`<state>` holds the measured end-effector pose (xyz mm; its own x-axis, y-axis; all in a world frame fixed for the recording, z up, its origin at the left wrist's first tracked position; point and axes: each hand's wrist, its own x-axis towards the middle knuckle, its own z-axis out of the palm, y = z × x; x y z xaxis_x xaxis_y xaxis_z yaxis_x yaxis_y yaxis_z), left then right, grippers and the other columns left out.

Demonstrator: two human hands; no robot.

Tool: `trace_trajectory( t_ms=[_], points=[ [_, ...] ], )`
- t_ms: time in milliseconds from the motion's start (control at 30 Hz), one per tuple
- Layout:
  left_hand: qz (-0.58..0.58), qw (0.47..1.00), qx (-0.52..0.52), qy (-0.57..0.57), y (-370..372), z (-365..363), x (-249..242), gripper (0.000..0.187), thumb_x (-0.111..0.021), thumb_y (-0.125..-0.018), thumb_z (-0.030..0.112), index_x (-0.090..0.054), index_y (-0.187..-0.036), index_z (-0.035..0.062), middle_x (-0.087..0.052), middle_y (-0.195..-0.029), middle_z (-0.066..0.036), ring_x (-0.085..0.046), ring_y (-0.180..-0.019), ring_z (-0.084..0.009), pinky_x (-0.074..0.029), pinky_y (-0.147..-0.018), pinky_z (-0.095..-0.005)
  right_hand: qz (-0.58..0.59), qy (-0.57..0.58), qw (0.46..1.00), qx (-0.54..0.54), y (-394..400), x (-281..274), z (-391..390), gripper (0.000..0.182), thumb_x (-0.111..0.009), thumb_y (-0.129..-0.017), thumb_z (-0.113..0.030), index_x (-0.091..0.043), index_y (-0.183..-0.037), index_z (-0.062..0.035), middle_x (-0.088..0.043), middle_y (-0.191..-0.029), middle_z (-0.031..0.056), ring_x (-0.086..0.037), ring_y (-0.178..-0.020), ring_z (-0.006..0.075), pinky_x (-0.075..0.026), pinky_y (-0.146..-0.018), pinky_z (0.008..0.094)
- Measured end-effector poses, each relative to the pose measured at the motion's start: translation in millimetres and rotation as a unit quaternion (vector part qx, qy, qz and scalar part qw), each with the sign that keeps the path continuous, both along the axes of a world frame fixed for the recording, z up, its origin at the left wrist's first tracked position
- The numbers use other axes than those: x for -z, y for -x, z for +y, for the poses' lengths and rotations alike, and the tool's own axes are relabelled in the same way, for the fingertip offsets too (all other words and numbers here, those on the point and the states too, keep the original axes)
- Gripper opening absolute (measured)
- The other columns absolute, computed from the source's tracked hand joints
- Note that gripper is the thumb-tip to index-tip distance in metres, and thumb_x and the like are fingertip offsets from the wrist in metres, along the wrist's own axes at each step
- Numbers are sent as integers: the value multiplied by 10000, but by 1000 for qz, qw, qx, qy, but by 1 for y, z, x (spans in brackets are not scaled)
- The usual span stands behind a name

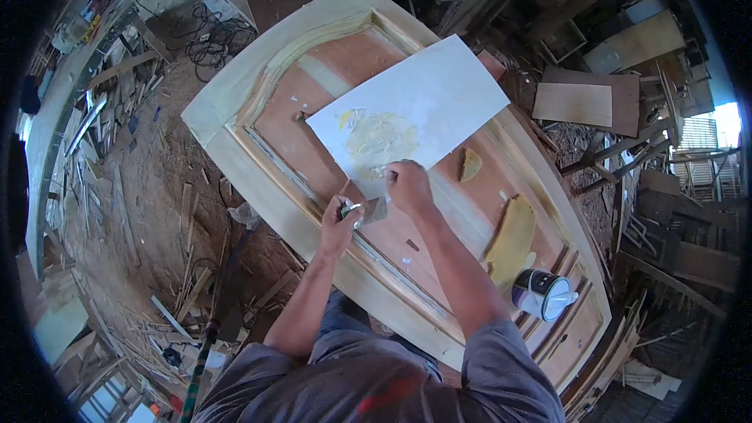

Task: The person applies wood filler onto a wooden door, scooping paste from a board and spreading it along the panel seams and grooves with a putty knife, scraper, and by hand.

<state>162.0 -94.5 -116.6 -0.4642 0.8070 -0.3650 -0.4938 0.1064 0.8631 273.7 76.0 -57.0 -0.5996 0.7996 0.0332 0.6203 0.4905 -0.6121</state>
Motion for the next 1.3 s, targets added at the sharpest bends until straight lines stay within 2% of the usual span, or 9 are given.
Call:
trace_trajectory(
  t_ms=[167,433,500,600,700,833,967,1167,1300],
  points=[
    [-6,1000,-6,-17,-4,2,-5,208,-706,-933,1,-524,-951,99,-492,-815,57,-465,-719,-42,-398,-620,-231,-60,-26,992,111,-6,9,8,108,-667,-830,-97,-743,-811,-22,-700,-805,224,-685,-796,424,-555,-757,491],
    [49,999,-7,10,-1,-3,-4,168,-701,-925,25,-556,-972,94,-486,-818,61,-453,-730,-44,-382,-636,-218,-37,41,993,103,23,2,-22,131,-692,-850,-126,-773,-881,-27,-713,-844,238,-724,-796,393,-571,-732,442],
    [64,997,-12,35,-2,-7,-8,140,-692,-923,29,-570,-968,83,-526,-845,50,-484,-761,-56,-405,-671,-227,68,121,983,119,14,-5,-23,197,-724,-886,-204,-787,-942,-26,-761,-863,185,-744,-782,313,-570,-719,394],
    [-4,999,-43,14,-16,-12,-33,105,-687,-917,44,-592,-958,60,-626,-963,-9,-556,-845,-97,-464,-764,-260,237,290,915,149,-16,-40,-31,192,-743,-935,-138,-784,-1059,2,-769,-883,40,-681,-781,120,-529,-726,290],
    [-58,998,-1,6,-43,-13,-91,115,-684,-916,70,-612,-1000,38,-679,-1123,-84,-618,-952,-151,-503,-858,-296,353,353,853,154,-69,-70,-49,218,-754,-959,-140,-769,-1115,11,-716,-933,-20,-600,-849,60,-495,-762,249],
    [-165,980,106,-24,-97,-12,-119,203,-669,-915,84,-621,-1102,20,-684,-1234,-149,-663,-1050,-212,-538,-909,-330,462,393,777,170,-168,-100,-85,243,-801,-917,-116,-749,-1112,18,-742,-978,52,-657,-889,110,-523,-796,280],
    [-196,952,235,-27,-183,-17,-153,141,-661,-914,63,-564,-1016,51,-687,-1230,-168,-682,-1060,-230,-568,-905,-348,511,386,733,229,-289,-138,-137,258,-796,-912,-92,-727,-1129,29,-734,-994,68,-688,-909,136,-557,-817,286],
    [-246,886,393,24,-356,-47,-164,181,-665,-953,-8,-534,-1034,87,-683,-1264,-184,-673,-1077,-213,-574,-910,-328,582,264,710,294,-495,-159,-229,225,-760,-917,-41,-716,-1122,40,-744,-1034,94,-691,-933,155,-548,-865,308],
    [-237,879,408,67,-493,-78,-147,197,-686,-950,-4,-539,-1043,88,-689,-1230,-169,-699,-1019,-203,-604,-869,-319,583,221,695,359,-648,-139,-273,228,-756,-914,-53,-725,-1124,32,-754,-1029,93,-686,-920,150,-537,-863,301]
  ],
)
